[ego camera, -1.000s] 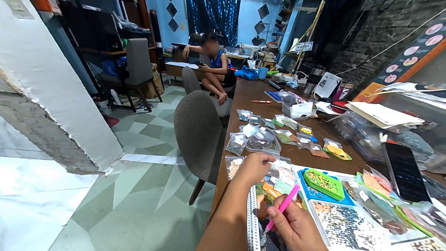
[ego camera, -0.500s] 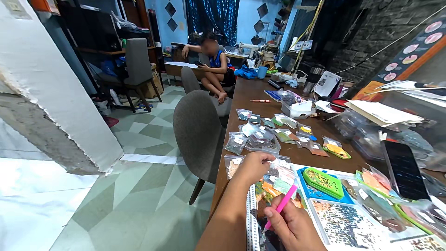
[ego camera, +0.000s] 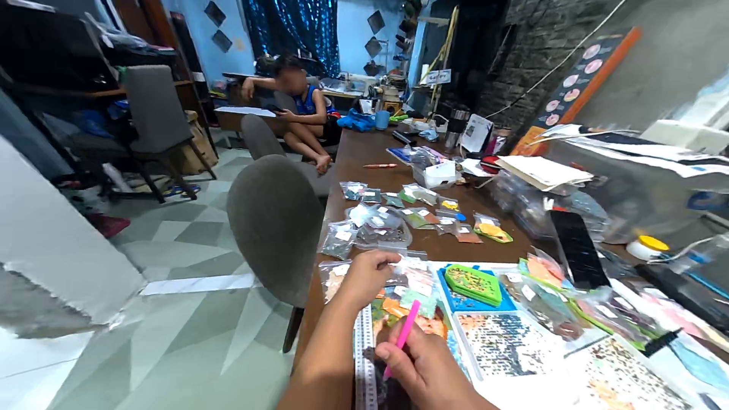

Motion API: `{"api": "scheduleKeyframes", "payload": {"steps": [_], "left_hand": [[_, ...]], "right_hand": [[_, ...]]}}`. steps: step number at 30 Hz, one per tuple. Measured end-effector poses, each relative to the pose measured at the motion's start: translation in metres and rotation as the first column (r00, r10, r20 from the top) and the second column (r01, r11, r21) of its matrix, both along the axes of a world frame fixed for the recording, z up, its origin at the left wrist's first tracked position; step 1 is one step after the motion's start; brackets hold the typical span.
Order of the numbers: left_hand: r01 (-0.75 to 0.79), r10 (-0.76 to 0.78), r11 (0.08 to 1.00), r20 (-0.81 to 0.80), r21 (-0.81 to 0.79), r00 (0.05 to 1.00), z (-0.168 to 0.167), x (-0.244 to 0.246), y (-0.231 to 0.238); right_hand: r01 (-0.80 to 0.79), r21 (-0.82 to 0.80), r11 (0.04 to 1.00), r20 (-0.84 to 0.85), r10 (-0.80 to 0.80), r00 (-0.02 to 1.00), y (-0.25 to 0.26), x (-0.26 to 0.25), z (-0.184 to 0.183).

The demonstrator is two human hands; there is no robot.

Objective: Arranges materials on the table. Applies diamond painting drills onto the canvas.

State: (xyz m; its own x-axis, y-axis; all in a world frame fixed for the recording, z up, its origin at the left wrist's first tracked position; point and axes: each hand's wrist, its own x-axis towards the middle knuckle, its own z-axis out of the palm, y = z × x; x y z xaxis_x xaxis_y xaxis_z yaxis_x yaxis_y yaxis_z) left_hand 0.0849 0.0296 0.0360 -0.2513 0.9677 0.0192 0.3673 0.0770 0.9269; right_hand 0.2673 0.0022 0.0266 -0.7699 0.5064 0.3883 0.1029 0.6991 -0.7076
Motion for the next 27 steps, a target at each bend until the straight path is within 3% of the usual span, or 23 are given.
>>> {"api": "scheduleKeyframes", "payload": {"steps": [3, 8, 13, 27], "left_hand": [[0.003, -0.002, 1.000, -0.020, 0.008, 1.000, -0.001, -0.001, 0.000], [0.016, -0.016, 1.000, -0.014, -0.012, 1.000, 0.000, -0.001, 0.001], [0.032, -0.033, 0.999, -0.022, -0.018, 0.999, 0.000, 0.000, 0.001], [0.033, -0.033, 0.999, -0.025, -0.011, 0.999, 0.000, 0.002, 0.002]], "right_hand": [[-0.005, -0.010, 1.000, -0.055, 0.004, 0.998, 0.003, -0.001, -0.006], [0.003, -0.163, 0.987, -0.143, -0.027, 0.989, 0.007, 0.001, -0.001], [-0.039, -0.296, 0.955, -0.113, 0.006, 0.994, 0.010, 0.005, 0.003], [-0.088, -0.198, 0.976, -0.071, 0.075, 0.995, 0.011, 0.004, -0.004]]}}
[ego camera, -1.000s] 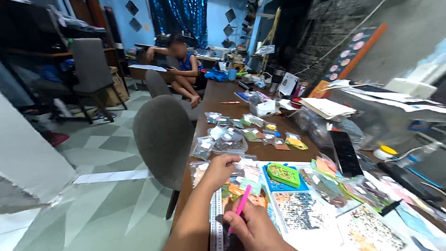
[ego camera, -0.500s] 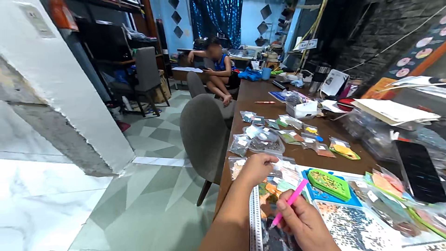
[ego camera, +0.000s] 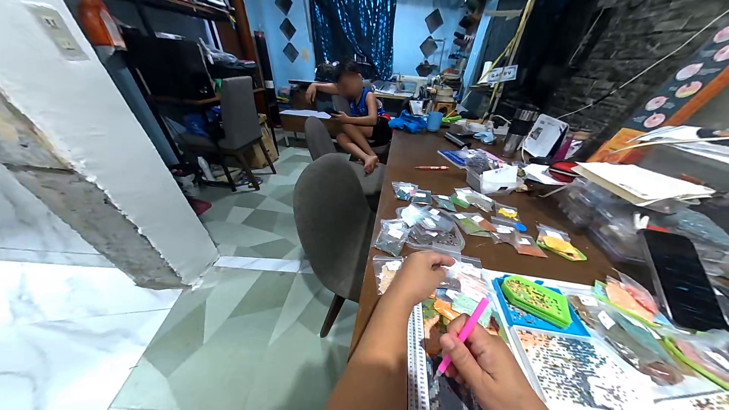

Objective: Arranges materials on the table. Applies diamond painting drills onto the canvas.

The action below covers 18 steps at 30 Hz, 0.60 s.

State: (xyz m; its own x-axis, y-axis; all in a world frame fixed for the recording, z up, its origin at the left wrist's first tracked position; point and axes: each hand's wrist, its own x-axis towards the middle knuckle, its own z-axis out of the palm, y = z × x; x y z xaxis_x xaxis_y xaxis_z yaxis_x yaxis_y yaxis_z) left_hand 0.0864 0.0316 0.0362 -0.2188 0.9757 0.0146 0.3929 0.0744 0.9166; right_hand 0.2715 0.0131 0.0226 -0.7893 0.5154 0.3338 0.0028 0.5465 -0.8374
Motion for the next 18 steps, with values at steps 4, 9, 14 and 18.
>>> {"api": "scheduleKeyframes", "payload": {"steps": [4, 9, 14, 18], "left_hand": [[-0.001, 0.001, 1.000, 0.017, 0.004, 1.000, 0.000, 0.000, -0.001], [0.019, -0.018, 0.999, -0.030, 0.031, 0.999, 0.005, 0.000, -0.006], [-0.017, 0.017, 1.000, -0.032, -0.005, 0.999, 0.004, -0.001, -0.003], [-0.041, 0.040, 0.999, -0.012, -0.015, 0.999, 0.001, -0.002, -0.002]], "right_hand": [[-0.020, 0.221, 0.975, 0.014, 0.017, 1.000, -0.002, 0.000, 0.001], [-0.046, 0.360, 0.932, 0.039, 0.034, 0.999, -0.014, -0.002, 0.008], [0.018, 0.064, 0.998, -0.061, -0.015, 0.998, 0.001, 0.014, 0.025], [0.192, -0.096, 0.977, -0.148, -0.205, 0.967, 0.037, 0.071, 0.054]]}}
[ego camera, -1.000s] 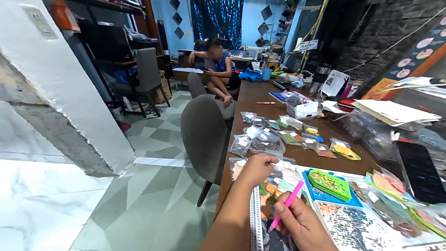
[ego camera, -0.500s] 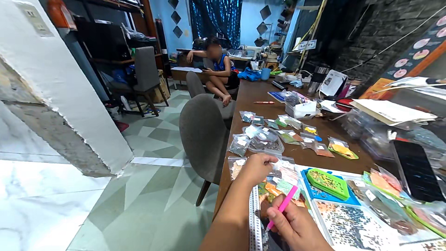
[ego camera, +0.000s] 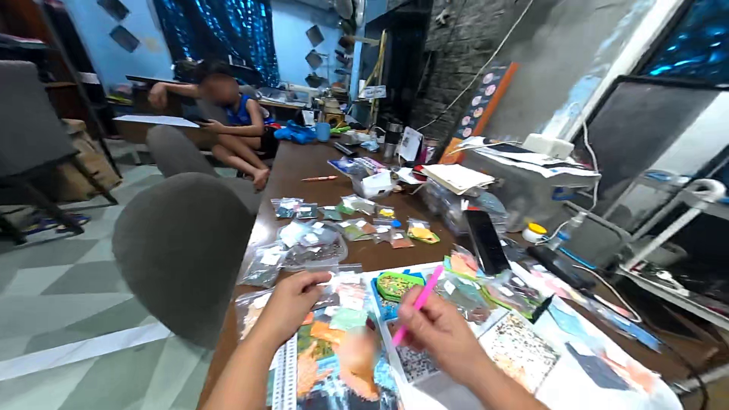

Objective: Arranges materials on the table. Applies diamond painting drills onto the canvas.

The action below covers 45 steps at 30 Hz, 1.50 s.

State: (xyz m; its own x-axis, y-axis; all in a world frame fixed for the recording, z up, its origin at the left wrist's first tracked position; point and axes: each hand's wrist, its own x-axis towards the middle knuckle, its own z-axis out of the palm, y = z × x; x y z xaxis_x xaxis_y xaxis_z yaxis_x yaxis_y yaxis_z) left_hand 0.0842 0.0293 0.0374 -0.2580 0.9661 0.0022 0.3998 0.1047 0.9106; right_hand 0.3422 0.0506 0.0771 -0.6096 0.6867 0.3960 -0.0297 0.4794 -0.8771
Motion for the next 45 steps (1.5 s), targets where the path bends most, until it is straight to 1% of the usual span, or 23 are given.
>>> {"api": "scheduleKeyframes", "payload": {"steps": [4, 6, 9, 11, 15, 21, 29, 34, 40, 45], "left_hand": [[-0.019, 0.019, 1.000, -0.001, 0.006, 1.000, 0.000, 0.000, 0.001], [-0.027, 0.027, 1.000, -0.002, -0.004, 1.000, -0.002, -0.001, 0.002], [-0.034, 0.034, 0.999, 0.002, 0.001, 0.999, -0.004, -0.002, 0.002], [-0.041, 0.041, 0.999, 0.006, 0.010, 0.999, -0.005, -0.002, 0.002], [-0.051, 0.051, 0.998, 0.009, 0.026, 0.999, -0.008, -0.003, 0.002], [-0.047, 0.048, 0.998, -0.012, 0.046, 0.999, -0.010, -0.003, 0.001], [-0.068, 0.068, 0.997, -0.001, 0.043, 0.998, -0.011, -0.003, 0.001], [-0.066, 0.067, 0.996, -0.013, 0.052, 0.998, -0.011, -0.003, 0.000], [-0.067, 0.068, 0.996, -0.012, 0.057, 0.998, -0.011, -0.003, 0.000], [-0.062, 0.063, 0.997, -0.016, 0.054, 0.998, -0.010, -0.003, 0.000]], "right_hand": [[0.218, -0.017, 0.976, 0.043, -0.217, 0.975, 0.041, 0.062, -0.011], [0.272, -0.052, 0.961, 0.005, -0.272, 0.962, 0.049, 0.080, -0.023], [0.306, -0.096, 0.947, -0.030, -0.310, 0.950, 0.049, 0.090, -0.036], [0.325, -0.089, 0.941, -0.027, -0.329, 0.944, 0.046, 0.091, -0.039], [0.375, 0.008, 0.927, -0.016, -0.375, 0.927, 0.046, 0.087, -0.042], [0.377, 0.142, 0.915, 0.064, -0.388, 0.919, 0.046, 0.088, -0.047], [0.369, 0.177, 0.912, 0.082, -0.388, 0.918, 0.046, 0.088, -0.048], [0.406, 0.224, 0.886, 0.120, -0.438, 0.891, 0.046, 0.090, -0.048], [0.386, 0.180, 0.905, 0.097, -0.407, 0.908, 0.045, 0.088, -0.046], [0.293, 0.080, 0.953, 0.067, -0.298, 0.952, 0.043, 0.087, -0.045]]}}
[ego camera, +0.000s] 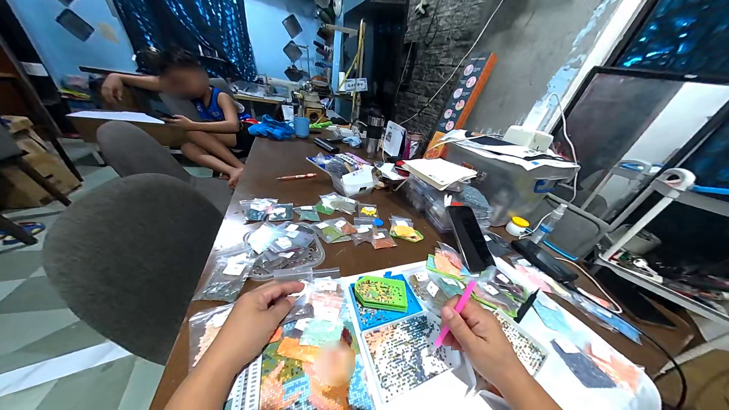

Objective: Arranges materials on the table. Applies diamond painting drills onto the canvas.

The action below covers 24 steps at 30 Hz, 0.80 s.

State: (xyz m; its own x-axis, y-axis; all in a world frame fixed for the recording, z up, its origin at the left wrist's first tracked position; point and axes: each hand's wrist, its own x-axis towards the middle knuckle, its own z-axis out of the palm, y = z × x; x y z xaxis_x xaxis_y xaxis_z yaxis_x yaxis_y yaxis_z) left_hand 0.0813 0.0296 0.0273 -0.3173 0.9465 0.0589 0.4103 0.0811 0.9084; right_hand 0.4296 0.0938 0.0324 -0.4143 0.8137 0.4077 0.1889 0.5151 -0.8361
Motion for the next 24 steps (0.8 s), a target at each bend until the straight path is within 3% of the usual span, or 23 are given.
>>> {"api": "scheduleKeyframes", "payload": {"steps": [6, 14, 24], "left_hand": [[0.003, -0.003, 1.000, -0.007, -0.001, 1.000, -0.0002, 0.0000, 0.0000], [-0.004, 0.004, 1.000, 0.013, -0.019, 1.000, 0.0007, 0.0002, -0.0001], [-0.006, 0.006, 1.000, 0.008, -0.016, 1.000, 0.0005, 0.0006, 0.0003]], "right_hand": [[-0.022, 0.006, 1.000, 0.021, 0.022, 1.000, 0.0009, 0.0004, -0.0013], [0.274, 0.190, 0.943, 0.120, -0.299, 0.947, 0.0089, 0.0087, -0.0033], [0.286, 0.193, 0.939, 0.137, -0.314, 0.939, 0.0093, 0.0074, -0.0047]]}}
